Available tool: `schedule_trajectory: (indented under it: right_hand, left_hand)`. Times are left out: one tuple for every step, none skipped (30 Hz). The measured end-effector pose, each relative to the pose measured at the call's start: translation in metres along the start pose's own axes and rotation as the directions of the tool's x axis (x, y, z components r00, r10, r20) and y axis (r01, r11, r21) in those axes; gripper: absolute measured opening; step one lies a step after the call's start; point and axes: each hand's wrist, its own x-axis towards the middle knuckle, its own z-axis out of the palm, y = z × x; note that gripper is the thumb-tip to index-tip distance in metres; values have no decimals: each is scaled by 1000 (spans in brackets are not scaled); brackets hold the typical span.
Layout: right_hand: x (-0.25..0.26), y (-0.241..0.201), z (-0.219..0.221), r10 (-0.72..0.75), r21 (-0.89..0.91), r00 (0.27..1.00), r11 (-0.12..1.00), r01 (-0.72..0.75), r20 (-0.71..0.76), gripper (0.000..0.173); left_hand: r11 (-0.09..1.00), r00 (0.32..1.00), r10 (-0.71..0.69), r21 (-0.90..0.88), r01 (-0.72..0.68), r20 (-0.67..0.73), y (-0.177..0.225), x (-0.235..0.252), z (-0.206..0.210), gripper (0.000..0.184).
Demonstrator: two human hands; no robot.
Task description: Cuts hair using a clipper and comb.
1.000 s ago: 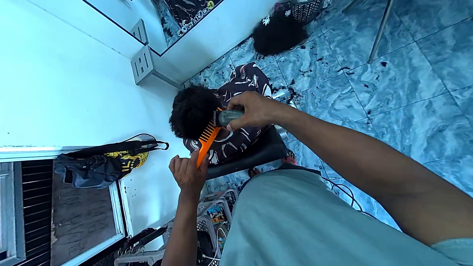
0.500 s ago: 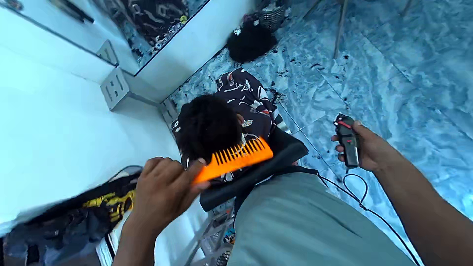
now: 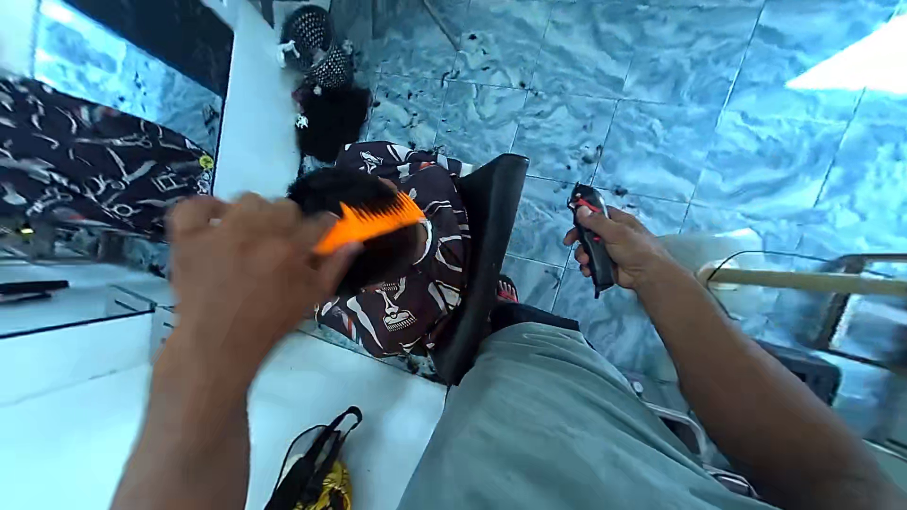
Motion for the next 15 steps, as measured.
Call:
schedule_trajectory:
  right_hand:
    - [-2,8,-1,-6,15,1000,1000,6,5,41]
    - [-2,17,-3,-13,27,1000,1000,13,10,41]
    - [-2,25,-5,-26,30,1000,999,26,15,42]
    - [-1,32,-5,-45,29,999,999,44,21,42]
    - [1,38,-5,-55,32,998,998,54,22,44]
    - [3,42,-4,-58,37,998,998,57,18,45]
    - [7,44,-4,-62,42,998,997,61,16,45]
    - [11,45,-2,-73,51,997,996,72,16,45]
    - [15,45,0,-90,62,996,994,88,24,44]
    - [18,44,4,-124,80,992,989,121,35,43]
    - [19,42,9,-177,106,982,980,170,64,42]
    - [20,37,13,-242,132,963,965,227,117,43]
    - [23,31,18,-307,156,933,947,280,186,44]
    - [27,23,24,-363,163,897,930,330,253,47]
    - [31,14,32,-403,145,860,915,376,313,50]
  left_hand:
    - [988,987,-156,4,156,47,-28,1,-3,53]
    - [944,943,-328,-2,329,60,-62,-5,-2,59]
    - [875,874,-484,-20,485,40,-91,-16,-3,66]
    - [790,792,-611,-59,610,6,-102,-27,-12,72]
    - [733,734,-679,-95,673,-37,-92,-35,-23,73]
    - [731,727,-682,-130,670,-81,-65,-41,-31,70]
    - [765,761,-640,-170,621,-103,-24,-39,-36,66]
    - [822,823,-559,-195,534,-103,19,-35,-34,59]
    - [882,889,-450,-198,427,-87,56,-34,-23,52]
    - [924,940,-339,-205,322,-49,84,-35,-6,46]
    - [950,967,-255,-188,248,-12,106,-38,14,44]
    - [969,981,-195,-151,193,1,121,-40,34,43]
    - [982,987,-159,-104,158,-7,129,-43,52,42]
    - [988,989,-141,-59,139,-35,132,-44,65,41]
    - [990,988,-138,-23,137,-63,131,-46,73,40]
